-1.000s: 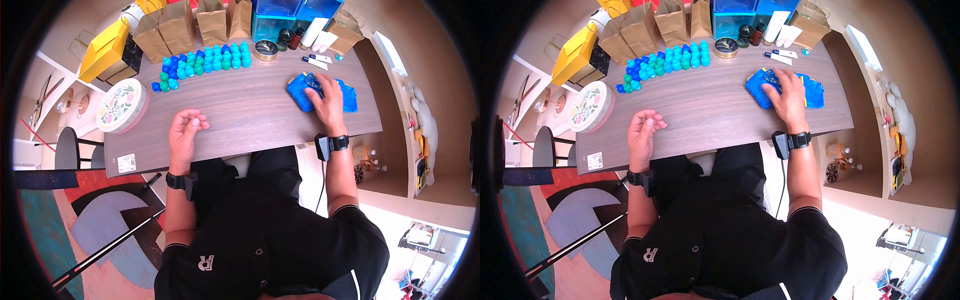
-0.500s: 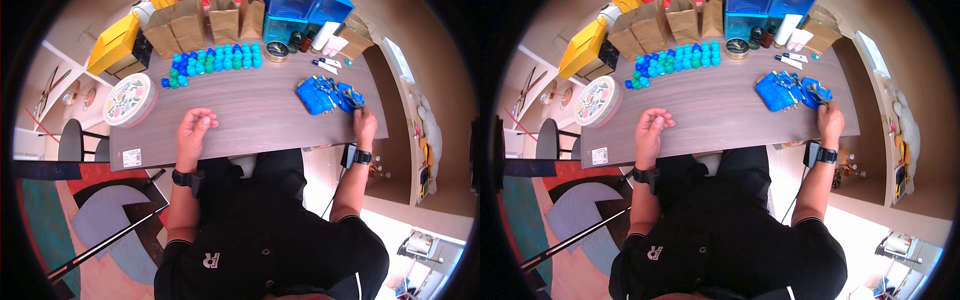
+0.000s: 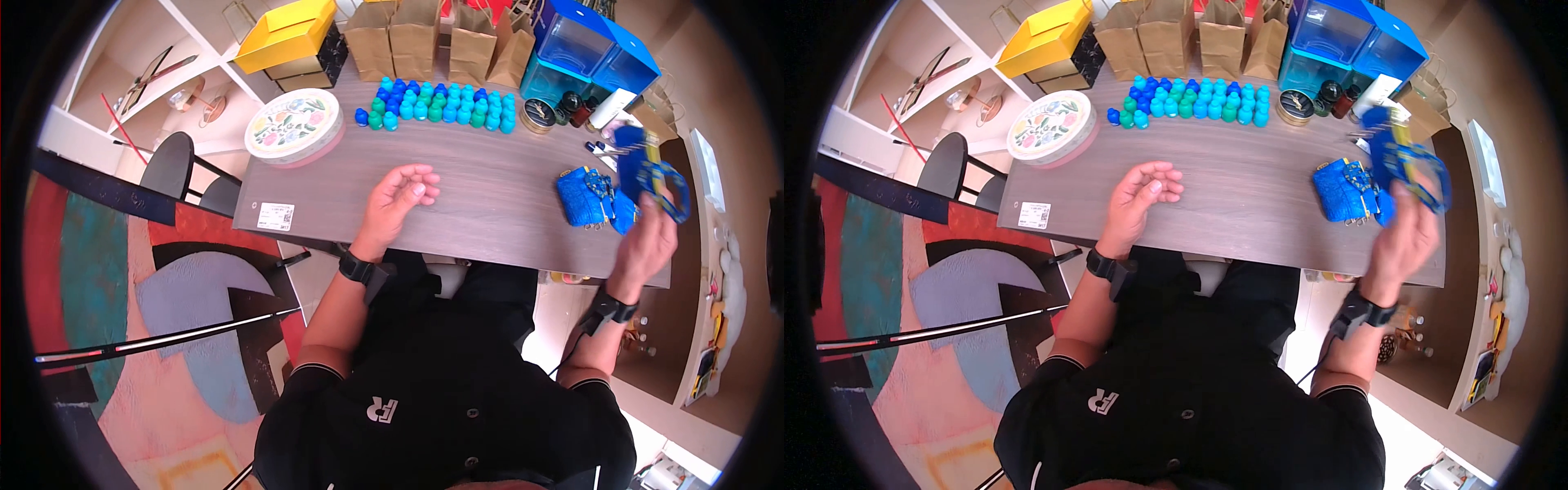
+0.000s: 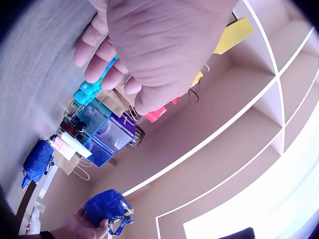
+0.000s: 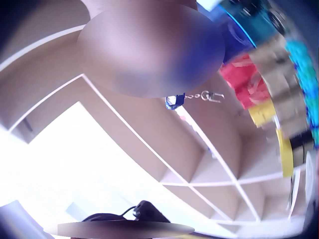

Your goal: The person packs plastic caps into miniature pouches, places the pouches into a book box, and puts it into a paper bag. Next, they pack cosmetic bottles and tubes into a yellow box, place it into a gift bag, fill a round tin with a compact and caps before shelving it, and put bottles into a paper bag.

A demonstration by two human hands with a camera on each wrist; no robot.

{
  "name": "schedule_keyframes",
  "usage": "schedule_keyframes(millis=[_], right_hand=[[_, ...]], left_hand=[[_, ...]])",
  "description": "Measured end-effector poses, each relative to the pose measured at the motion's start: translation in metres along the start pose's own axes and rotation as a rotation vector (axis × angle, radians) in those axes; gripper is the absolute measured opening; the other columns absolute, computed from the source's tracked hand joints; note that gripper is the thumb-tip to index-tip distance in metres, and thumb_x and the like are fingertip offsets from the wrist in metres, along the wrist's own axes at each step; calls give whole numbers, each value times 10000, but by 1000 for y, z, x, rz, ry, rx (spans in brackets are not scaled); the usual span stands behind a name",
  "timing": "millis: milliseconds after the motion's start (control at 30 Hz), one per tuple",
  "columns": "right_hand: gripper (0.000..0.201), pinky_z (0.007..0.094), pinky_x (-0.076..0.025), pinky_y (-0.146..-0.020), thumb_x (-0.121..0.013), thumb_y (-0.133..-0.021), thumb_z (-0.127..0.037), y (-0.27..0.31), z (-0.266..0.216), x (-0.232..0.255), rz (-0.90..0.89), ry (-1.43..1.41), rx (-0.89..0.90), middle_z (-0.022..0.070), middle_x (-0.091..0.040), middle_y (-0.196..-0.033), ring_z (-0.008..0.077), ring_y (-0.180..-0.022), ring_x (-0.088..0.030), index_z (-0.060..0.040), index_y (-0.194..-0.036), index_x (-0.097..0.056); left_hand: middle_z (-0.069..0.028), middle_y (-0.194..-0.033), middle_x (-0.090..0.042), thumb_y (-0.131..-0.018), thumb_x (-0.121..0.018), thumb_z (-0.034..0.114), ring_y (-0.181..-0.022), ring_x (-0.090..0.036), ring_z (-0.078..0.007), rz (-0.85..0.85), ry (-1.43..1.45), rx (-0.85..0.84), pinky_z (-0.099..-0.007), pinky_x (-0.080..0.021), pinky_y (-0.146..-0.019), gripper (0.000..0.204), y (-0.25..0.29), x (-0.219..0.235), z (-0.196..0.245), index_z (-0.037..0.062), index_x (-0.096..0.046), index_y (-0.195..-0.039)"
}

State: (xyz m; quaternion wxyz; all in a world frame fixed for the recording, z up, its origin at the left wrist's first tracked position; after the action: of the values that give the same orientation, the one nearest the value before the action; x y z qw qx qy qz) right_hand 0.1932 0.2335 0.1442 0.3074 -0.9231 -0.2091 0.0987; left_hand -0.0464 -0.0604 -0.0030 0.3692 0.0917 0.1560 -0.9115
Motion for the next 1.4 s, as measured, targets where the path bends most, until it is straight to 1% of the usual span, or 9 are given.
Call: schedule_keyframes(millis=[133, 267, 467, 600, 667, 933, 1000, 1233, 1400], right_hand=[[241, 281, -470, -933, -671, -965, -101, 51, 31, -111, -435, -260, -312, 57, -712, -1095, 119, -996, -627, 6, -1176, -714], [211, 264, -505, -820, -664, -979, -129, 109, 54, -197, -632, -437, -622, 32, -718, -1052, 88, -939, -627, -6, -1139, -725], [213, 262, -516, -771, -661, -987, -146, 132, 57, -228, -739, -455, -541, 38, -714, -1034, 105, -872, -635, -7, -1135, -725], [183, 289, -525, -846, -649, -981, -81, 136, 53, -223, -803, -384, -611, 49, -672, -1104, 116, -971, -636, 27, -1113, -715], [206, 287, -520, -876, -665, -971, -82, 134, 51, -223, -842, -343, -463, 49, -654, -1126, 129, -1010, -633, 30, -1141, -699], [313, 283, -512, -851, -689, -941, -71, 112, 33, -204, -653, -459, -427, 64, -627, -1126, 108, -959, -598, 6, -1237, -625], [274, 275, -505, -836, -663, -917, -23, 96, 18, -192, -589, -353, -117, 82, -625, -1125, 118, -991, -590, -11, -1190, -648], [195, 431, -434, -990, -592, -819, -22, 95, -5, -209, -891, 12, 210, 144, -638, -1193, 322, -1127, -568, -64, -952, -727], [211, 437, -438, -999, -602, -794, -4, 90, -13, -214, -916, -10, 262, 135, -640, -1227, 320, -1143, -570, -85, -944, -728]], left_hand=[[-176, -1314, -596, -1072, -491, 307, -1145, -635, -254, -14, 47, -23, -407, -551, -938, 465, 1, -1, 6, 5, -464, -1425], [-185, -1378, -547, -1079, -441, 411, -1211, -602, -280, -33, 174, -40, -451, -551, -945, 565, 1, -1, 10, 36, -370, -1495], [-164, -1415, -521, -1080, -368, 492, -1284, -553, -295, 81, 478, -6, -534, -546, -960, 604, 2, 7, 12, 133, -262, -1555], [-133, -1372, -561, -1083, -385, 456, -1224, -602, -288, 92, 578, 36, -548, -573, -917, 496, 3, 14, 0, 129, -395, -1455], [-121, -1355, -575, -1087, -407, 413, -1194, -623, -284, 65, 595, 68, -538, -595, -876, 439, 4, 15, -3, 122, -435, -1414], [-112, -1277, -614, -1099, -392, 374, -1129, -654, -262, 111, 572, 27, -427, -630, -730, 348, 6, 18, 0, 141, -495, -1336], [-112, -1266, -618, -1099, -394, 370, -1123, -656, -264, 111, 567, 30, -427, -631, -726, 346, 7, 18, -2, 138, -493, -1337], [-106, -1231, -647, -1090, -438, 342, -1031, -701, -265, 80, 532, 18, -449, -645, -711, 320, 6, 16, -3, 126, -497, -1318], [-124, -1222, -630, -1098, -404, 340, -1052, -688, -289, 127, 520, 32, -461, -650, -731, 323, 7, 17, -6, 120, -477, -1323]])
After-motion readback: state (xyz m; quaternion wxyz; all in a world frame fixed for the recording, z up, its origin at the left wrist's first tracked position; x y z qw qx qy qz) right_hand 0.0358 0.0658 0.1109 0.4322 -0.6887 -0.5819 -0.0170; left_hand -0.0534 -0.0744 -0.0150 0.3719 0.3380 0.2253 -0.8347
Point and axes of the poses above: each hand's wrist, its own y-axis away from the middle knuckle, its own x-axis out of the back of the hand, z = x × y, the point moved 7 cm from there along -y, towards the middle knuckle
